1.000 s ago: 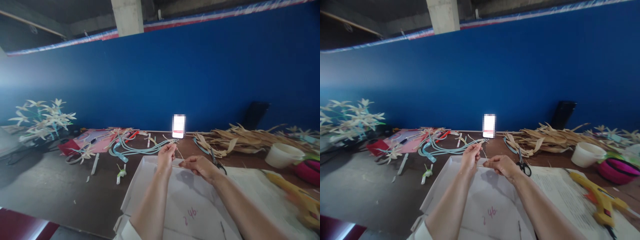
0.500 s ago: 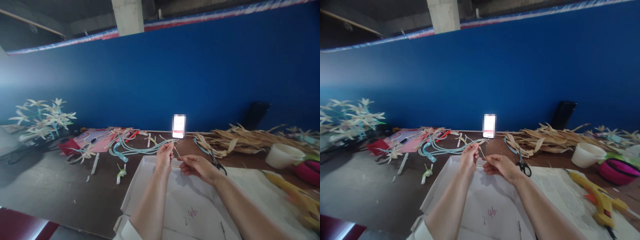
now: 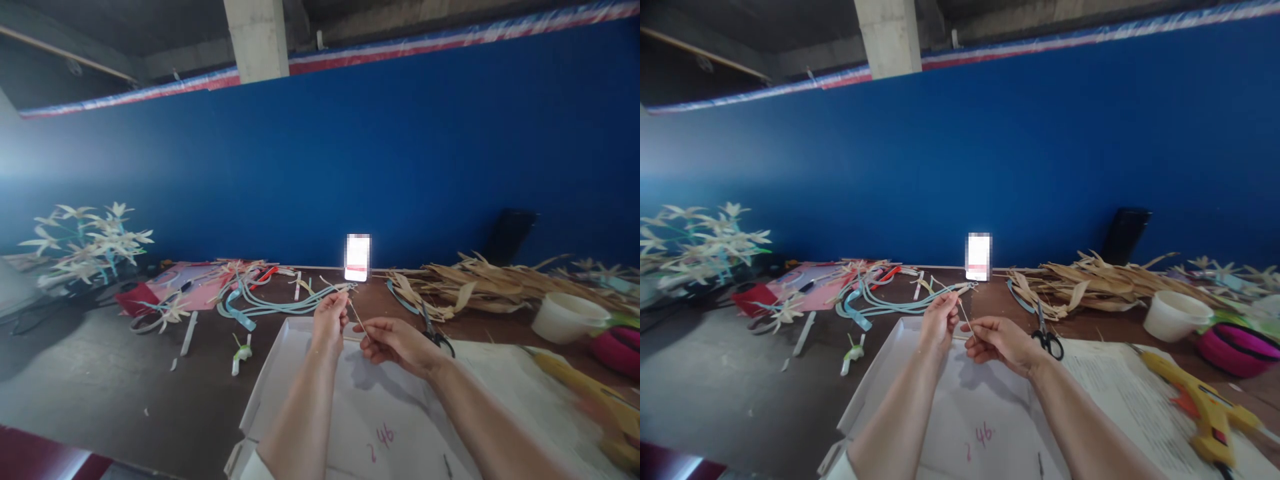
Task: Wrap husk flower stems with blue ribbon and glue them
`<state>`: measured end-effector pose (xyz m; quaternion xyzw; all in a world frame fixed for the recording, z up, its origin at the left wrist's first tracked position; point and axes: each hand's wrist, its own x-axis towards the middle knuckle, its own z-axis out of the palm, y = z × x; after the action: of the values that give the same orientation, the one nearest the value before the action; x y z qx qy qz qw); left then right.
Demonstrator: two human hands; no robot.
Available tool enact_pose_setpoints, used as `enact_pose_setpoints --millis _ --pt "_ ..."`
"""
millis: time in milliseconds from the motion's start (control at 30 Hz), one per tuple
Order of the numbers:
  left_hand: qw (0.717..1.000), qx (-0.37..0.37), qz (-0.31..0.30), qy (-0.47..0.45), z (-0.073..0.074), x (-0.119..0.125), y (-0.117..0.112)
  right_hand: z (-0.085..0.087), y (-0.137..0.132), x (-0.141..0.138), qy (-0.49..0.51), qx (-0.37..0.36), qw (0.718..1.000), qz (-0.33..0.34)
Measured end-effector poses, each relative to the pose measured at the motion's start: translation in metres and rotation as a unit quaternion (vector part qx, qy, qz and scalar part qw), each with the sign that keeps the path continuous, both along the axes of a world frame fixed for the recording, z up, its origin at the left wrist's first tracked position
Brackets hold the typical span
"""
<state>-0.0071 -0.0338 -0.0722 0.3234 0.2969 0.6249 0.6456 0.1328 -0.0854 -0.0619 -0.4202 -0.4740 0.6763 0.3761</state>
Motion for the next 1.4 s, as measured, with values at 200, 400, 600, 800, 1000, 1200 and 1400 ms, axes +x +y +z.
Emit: enact_pose_setpoints --millis 200,400,600,800,1000,1200,1400 --pt "1.0 0.003 -0.011 0.002 -0.0002 0.0019 -0.0019 0.0003 -0.0014 -0.0013 -0.021 0.008 1.0 0.0" --pt "0.999 0.009 -0.049 0.005 0.0024 0.0033 -0.005 -0.0007 0.0001 -0.0024 -0.099 0.049 0.994 -0.021" --pt "0.998 0.009 -0.061 0.0 0.0048 0.0035 -0.0054 -0.0034 0.0029 -0.0014 -0.121 0.057 0.989 -0.059" --pt "0.998 0.007 -0.057 0.003 0.0054 0.003 -0.0059 -0.0052 0.0027 -0.0019 -0.127 0.075 0.987 -0.058" --pt "0.998 0.015 -0.069 0.006 0.0046 0.0023 -0.0063 -0.0052 0.0027 -0.0036 -0.158 0.08 0.982 -0.064" --pt "0.998 0.019 -0.058 0.01 0.0054 0.0021 -0.0066 -0.0065 0.0054 -0.0032 -0.151 0.089 0.98 -0.092" --pt "0.999 0.011 -0.015 0.031 0.0 0.0021 -0.0012 -0.0064 0.0075 -0.0022 -0.25 0.119 0.955 -0.104"
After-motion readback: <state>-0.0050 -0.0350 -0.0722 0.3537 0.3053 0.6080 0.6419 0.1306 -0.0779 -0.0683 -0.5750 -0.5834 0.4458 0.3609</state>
